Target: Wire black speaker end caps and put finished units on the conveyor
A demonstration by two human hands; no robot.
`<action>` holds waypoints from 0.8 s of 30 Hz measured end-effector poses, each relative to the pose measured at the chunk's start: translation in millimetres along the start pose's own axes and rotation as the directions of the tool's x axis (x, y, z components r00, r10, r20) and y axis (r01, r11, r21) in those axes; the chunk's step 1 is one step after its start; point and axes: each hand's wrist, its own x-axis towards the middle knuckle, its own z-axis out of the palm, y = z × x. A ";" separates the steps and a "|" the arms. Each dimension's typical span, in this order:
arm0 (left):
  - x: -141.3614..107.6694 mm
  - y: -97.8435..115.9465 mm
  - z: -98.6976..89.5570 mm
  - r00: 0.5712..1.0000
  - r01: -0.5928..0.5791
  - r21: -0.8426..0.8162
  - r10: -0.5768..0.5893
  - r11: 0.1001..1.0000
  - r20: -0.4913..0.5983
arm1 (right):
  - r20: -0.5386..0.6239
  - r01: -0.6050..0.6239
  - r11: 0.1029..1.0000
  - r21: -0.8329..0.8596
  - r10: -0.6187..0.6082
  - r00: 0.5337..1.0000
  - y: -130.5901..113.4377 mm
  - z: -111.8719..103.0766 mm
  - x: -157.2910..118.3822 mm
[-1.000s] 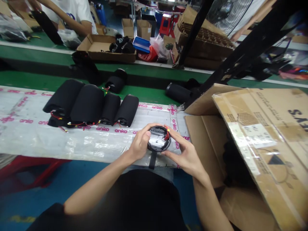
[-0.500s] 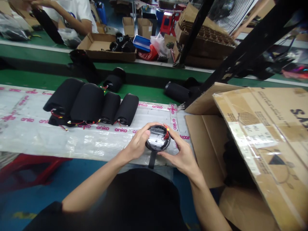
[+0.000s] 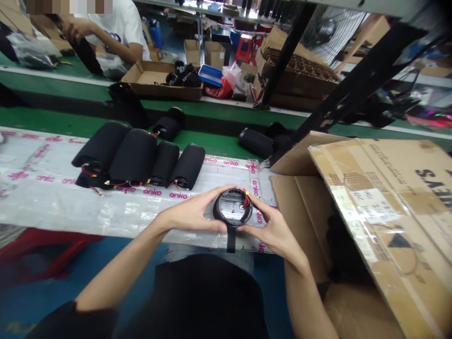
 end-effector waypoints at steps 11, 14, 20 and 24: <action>5.8 -2.2 0.1 0.998 -0.059 0.170 0.056 0.984 0.023 | 0.093 0.070 0.990 -0.120 -0.059 0.994 4.8 -7.7 0.2; 8.4 1.1 -4.6 0.998 -0.058 0.204 0.050 0.977 0.046 | 0.094 0.075 0.981 -0.179 -0.059 0.994 7.2 -9.5 -1.9; 1.9 7.9 0.2 0.999 0.013 0.168 -0.017 0.986 0.027 | -0.041 0.037 0.971 -0.235 -0.048 0.998 11.1 -2.1 -15.7; -5.2 3.6 46.6 0.936 0.166 -0.117 -0.194 0.979 -0.294 | -0.157 -0.095 0.993 -0.074 0.083 0.984 13.3 24.9 -38.0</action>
